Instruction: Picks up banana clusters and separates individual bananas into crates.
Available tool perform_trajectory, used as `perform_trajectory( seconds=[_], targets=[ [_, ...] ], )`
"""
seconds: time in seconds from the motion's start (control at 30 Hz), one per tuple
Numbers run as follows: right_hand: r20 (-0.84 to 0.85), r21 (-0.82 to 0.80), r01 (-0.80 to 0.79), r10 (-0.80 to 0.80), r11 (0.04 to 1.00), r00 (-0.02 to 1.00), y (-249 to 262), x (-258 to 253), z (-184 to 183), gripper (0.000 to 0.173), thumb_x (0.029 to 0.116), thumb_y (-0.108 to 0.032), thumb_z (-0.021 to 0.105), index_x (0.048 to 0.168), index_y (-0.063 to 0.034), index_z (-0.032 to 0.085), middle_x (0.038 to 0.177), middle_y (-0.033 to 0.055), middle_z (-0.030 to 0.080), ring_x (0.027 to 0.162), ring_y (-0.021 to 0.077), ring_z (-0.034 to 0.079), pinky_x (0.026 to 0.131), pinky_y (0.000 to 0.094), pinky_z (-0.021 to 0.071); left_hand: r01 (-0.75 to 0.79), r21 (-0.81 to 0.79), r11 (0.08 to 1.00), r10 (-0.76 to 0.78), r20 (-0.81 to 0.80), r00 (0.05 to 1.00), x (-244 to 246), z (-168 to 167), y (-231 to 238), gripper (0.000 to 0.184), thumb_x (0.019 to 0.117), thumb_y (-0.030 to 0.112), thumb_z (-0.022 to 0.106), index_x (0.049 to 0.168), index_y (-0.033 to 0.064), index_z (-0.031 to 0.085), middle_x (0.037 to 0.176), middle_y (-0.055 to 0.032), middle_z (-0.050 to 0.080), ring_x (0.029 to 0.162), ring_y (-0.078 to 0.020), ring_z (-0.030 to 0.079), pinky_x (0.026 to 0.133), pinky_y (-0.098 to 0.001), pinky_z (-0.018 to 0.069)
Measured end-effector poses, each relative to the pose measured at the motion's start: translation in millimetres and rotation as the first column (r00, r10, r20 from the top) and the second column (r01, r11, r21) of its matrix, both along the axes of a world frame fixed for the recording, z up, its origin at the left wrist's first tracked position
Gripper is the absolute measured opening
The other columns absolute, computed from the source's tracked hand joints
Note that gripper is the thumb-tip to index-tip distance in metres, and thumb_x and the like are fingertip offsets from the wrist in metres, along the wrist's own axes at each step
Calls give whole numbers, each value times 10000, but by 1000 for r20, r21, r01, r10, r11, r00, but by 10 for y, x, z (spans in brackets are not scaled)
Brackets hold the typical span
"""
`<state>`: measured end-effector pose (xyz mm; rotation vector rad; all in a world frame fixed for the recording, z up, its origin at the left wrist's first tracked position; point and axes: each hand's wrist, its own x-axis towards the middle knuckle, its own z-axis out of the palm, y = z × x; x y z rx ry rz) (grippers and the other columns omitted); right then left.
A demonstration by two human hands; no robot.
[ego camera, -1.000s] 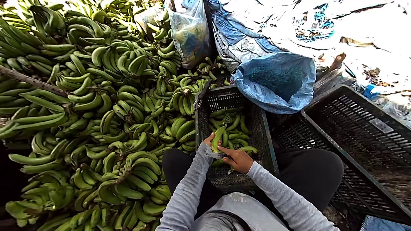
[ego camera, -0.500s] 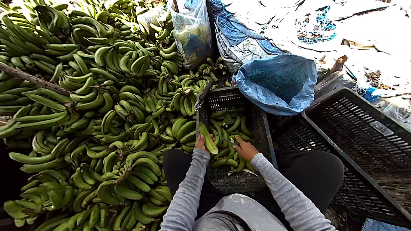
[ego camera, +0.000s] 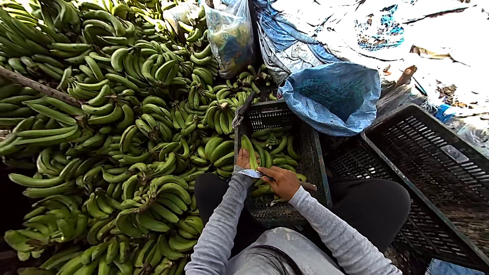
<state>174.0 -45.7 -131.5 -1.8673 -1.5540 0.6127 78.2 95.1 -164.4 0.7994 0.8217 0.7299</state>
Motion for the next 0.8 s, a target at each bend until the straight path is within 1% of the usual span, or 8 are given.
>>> perform_trajectory(
  seconds=[0.07, 0.13, 0.3, 0.37, 0.43, 0.5, 0.6, 0.8],
  targets=[
    [-163, -16, 32, -34, 999, 986, 57, 104, 44, 396, 1062, -282, 511, 1385, -113, 665, 1147, 193, 738, 1018, 368, 711, 885, 583, 531, 208, 130, 969, -204, -45, 978, -111, 41, 16, 346, 1110, 218, 242, 1360, 57, 418, 811, 31, 625, 681, -44, 616, 677, -214, 544],
    [-320, 9, 56, -50, 998, 946, 89, 296, 99, 396, 1053, -261, 523, 1376, -74, 656, 1142, 160, 732, 983, 270, 684, 912, 512, 520, 347, 124, 930, -343, -56, 938, -110, 136, 5, 313, 1089, 226, 283, 1299, 91, 473, 774, 30, 676, 610, -46, 639, 576, -209, 555],
    [-150, 382, 412, -385, 827, 911, -22, 734, 455, 392, 1061, -137, 521, 1429, -17, 584, 1014, 204, 713, 737, 259, 653, 680, 454, 550, 331, 104, 938, -263, -411, 873, -264, -134, 117, 411, 1122, 153, 304, 1493, -20, 346, 881, -76, 607, 664, -104, 616, 627, -265, 553],
    [-65, 151, 435, -430, 888, 900, -21, 765, 459, 487, 1081, -186, 512, 1536, -23, 452, 986, 260, 697, 746, 365, 664, 705, 534, 553, 111, 72, 991, -79, -352, 933, -204, -45, 61, 416, 1133, 172, 166, 1449, -38, 337, 908, -90, 630, 735, -118, 648, 715, -270, 561],
    [-55, -473, 261, -324, 841, 944, 51, 647, 310, 721, 1097, -357, 483, 1644, -45, 131, 1239, 334, 640, 1116, 479, 654, 1004, 611, 478, -142, 54, 988, 151, -258, 954, -45, 100, -3, 551, 1127, 326, 47, 1350, -8, 423, 802, -83, 648, 650, -140, 640, 639, -274, 546],
    [-110, -667, 138, -279, 733, 954, 91, 495, 60, 701, 1089, -432, 473, 1544, 73, 300, 1296, 338, 610, 1211, 462, 620, 1062, 587, 453, -294, 119, 948, 310, -150, 939, 86, 127, 19, 608, 1101, 437, 7, 1307, 31, 411, 806, -74, 657, 594, -146, 620, 567, -280, 535],
    [-230, -485, 74, -209, 871, 951, 28, 288, 42, 544, 1113, -393, 412, 1200, 96, 632, 1086, 270, 683, 1041, 393, 663, 968, 562, 478, -492, 300, 817, 518, -7, 855, 180, 117, 52, 539, 1104, 405, 33, 1553, 113, 92, 1039, -107, 644, 684, -159, 664, 583, -321, 578],
    [-209, -353, 106, -189, 930, 959, -20, 15, 142, 512, 1120, -407, 346, 1384, -44, 594, 1230, 225, 686, 1154, 395, 657, 971, 603, 482, -724, 447, 525, 729, 204, 654, 312, 48, 163, 534, 1118, 364, 104, 1551, 63, 25, 1036, -77, 614, 747, -124, 675, 648, -318, 603]
  ],
)
